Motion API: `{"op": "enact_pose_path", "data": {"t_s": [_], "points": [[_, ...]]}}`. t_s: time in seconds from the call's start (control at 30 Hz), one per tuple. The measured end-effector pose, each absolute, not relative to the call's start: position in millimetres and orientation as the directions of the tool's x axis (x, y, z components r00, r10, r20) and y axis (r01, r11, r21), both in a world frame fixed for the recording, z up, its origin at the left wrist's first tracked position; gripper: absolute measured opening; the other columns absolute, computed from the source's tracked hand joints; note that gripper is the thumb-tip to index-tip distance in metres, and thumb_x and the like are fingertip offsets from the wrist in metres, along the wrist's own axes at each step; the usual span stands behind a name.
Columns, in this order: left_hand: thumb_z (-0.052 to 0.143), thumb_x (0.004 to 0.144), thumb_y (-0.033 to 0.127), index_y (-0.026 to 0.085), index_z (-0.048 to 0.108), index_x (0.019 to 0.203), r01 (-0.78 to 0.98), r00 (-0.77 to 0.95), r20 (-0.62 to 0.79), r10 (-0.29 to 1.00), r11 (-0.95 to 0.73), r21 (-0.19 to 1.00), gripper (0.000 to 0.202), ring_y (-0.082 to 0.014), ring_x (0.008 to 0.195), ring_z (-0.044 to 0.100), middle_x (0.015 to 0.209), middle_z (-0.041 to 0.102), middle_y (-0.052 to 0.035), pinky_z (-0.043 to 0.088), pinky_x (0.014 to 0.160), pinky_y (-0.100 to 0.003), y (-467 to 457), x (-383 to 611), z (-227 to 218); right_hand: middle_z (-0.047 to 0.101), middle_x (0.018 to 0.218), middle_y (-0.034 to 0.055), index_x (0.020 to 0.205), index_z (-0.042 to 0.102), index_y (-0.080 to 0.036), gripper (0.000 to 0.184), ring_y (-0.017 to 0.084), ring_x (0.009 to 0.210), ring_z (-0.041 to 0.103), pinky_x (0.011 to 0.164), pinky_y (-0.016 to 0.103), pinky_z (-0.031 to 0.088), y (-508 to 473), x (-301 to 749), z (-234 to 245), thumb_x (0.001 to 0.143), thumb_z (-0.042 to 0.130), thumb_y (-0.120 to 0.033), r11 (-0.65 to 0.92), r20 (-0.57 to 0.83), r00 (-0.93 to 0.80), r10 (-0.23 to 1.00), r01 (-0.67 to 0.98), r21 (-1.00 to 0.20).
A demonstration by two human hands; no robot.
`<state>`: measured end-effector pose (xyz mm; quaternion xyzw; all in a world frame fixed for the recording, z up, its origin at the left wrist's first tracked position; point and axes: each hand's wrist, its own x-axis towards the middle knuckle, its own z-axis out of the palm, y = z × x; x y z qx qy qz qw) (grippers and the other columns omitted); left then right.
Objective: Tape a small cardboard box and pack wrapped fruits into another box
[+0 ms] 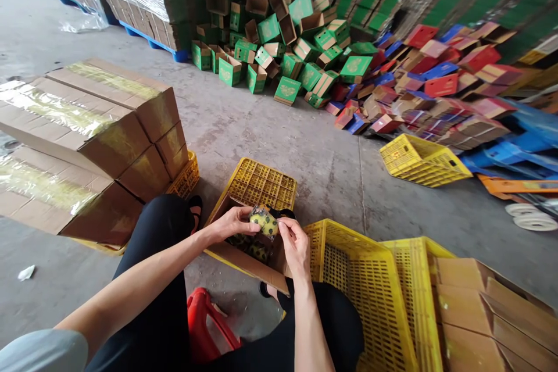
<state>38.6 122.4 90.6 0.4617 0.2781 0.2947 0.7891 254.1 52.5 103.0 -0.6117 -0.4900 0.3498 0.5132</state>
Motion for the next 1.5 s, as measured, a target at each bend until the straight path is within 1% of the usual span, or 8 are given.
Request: {"op": "enact_pose_path", "data": {"t_s": [0.1, 0.23, 0.4, 0.57, 0.73, 1.07, 1.33, 1.5], "points": [[0.097, 0.066, 0.049, 0.013, 0.077, 0.114, -0.223, 0.652, -0.131, 0.747, 0.354, 0.908, 0.063, -0.0253, 0.098, 0.072, 0.107, 0.078, -0.0118, 0.054, 0.09, -0.034, 125.2, 39.6, 88.0, 0.079, 0.11, 0.0064, 0.104, 0.079, -0.027, 0.034, 0.027, 0.106, 0.073, 0.099, 0.039, 0.057, 52.4, 253.4, 104.3, 0.086, 0.077, -0.056, -0.033, -0.001, 0.28, 0.96, 0.111, -0.993], [0.1, 0.062, 0.043, 0.014, 0.077, 0.107, -0.226, 0.619, -0.116, 0.777, 0.318, 0.921, 0.058, -0.0217, 0.092, 0.071, 0.101, 0.078, -0.0088, 0.054, 0.088, -0.033, 125.4, 39.6, 82.5, 0.076, 0.128, 0.0078, 0.131, 0.071, -0.029, 0.055, 0.028, 0.118, 0.072, 0.103, 0.043, 0.057, 53.4, 250.9, 106.7, 0.082, 0.084, -0.05, -0.102, -0.105, 0.142, 0.984, -0.028, -0.994], [0.1, 0.062, 0.038, 0.017, 0.075, 0.117, -0.233, 0.613, -0.111, 0.782, 0.313, 0.92, 0.065, -0.0236, 0.102, 0.071, 0.114, 0.077, -0.0104, 0.054, 0.095, -0.036, 122.0, 41.5, 82.2, 0.079, 0.125, 0.0072, 0.12, 0.078, -0.028, 0.047, 0.03, 0.119, 0.072, 0.109, 0.047, 0.055, 53.5, 248.7, 105.6, 0.078, 0.087, -0.049, -0.15, -0.145, 0.074, 0.987, 0.055, -0.987], [0.102, 0.059, 0.035, 0.02, 0.069, 0.131, -0.296, 0.573, -0.138, 0.808, 0.361, 0.885, 0.08, -0.0268, 0.113, 0.07, 0.131, 0.071, -0.0141, 0.054, 0.099, -0.039, 122.7, 45.8, 82.1, 0.078, 0.127, 0.0072, 0.124, 0.076, -0.029, 0.052, 0.03, 0.12, 0.072, 0.109, 0.047, 0.056, 51.7, 247.4, 106.6, 0.077, 0.088, -0.047, -0.145, -0.15, 0.133, 0.98, -0.049, -0.988], [0.095, 0.07, 0.05, 0.014, 0.075, 0.114, -0.212, 0.572, -0.199, 0.796, 0.377, 0.901, 0.06, -0.0254, 0.1, 0.071, 0.114, 0.075, -0.0127, 0.056, 0.088, -0.035, 120.0, 46.3, 81.9, 0.077, 0.129, 0.0063, 0.122, 0.076, -0.029, 0.049, 0.03, 0.123, 0.071, 0.114, 0.047, 0.052, 51.6, 248.4, 108.1, 0.077, 0.088, -0.043, -0.089, -0.094, 0.161, 0.983, -0.038, -0.995], [0.091, 0.073, 0.052, 0.014, 0.08, 0.106, -0.125, 0.545, -0.06, 0.836, 0.151, 0.981, 0.052, -0.0243, 0.096, 0.07, 0.104, 0.078, -0.0106, 0.053, 0.086, -0.032, 122.9, 41.5, 78.9, 0.071, 0.14, 0.0046, 0.131, 0.072, -0.032, 0.053, 0.029, 0.129, 0.067, 0.113, 0.044, 0.053, 48.5, 240.1, 110.2, 0.081, 0.085, -0.035, -0.097, -0.092, 0.046, 0.995, 0.122, -0.988], [0.084, 0.08, 0.058, 0.014, 0.075, 0.124, -0.075, 0.564, -0.101, 0.82, 0.172, 0.982, 0.063, -0.0315, 0.118, 0.067, 0.126, 0.075, -0.0138, 0.051, 0.101, -0.039, 125.0, 40.4, 80.6, 0.073, 0.137, 0.0065, 0.126, 0.073, -0.028, 0.053, 0.031, 0.127, 0.068, 0.11, 0.049, 0.055, 46.8, 248.8, 103.1, 0.077, 0.088, -0.042, -0.109, -0.145, 0.155, 0.977, -0.217, -0.97], [0.085, 0.078, 0.062, 0.016, 0.068, 0.137, -0.143, 0.674, -0.194, 0.713, 0.383, 0.913, 0.076, -0.0297, 0.114, 0.068, 0.133, 0.07, -0.0158, 0.055, 0.091, -0.037, 120.9, 41.0, 81.7, 0.075, 0.133, 0.0056, 0.121, 0.073, -0.03, 0.049, 0.031, 0.127, 0.068, 0.112, 0.052, 0.054, 46.6, 247.5, 100.2, 0.076, 0.089, -0.041, -0.095, -0.142, 0.127, 0.982, -0.32, -0.943]]}}
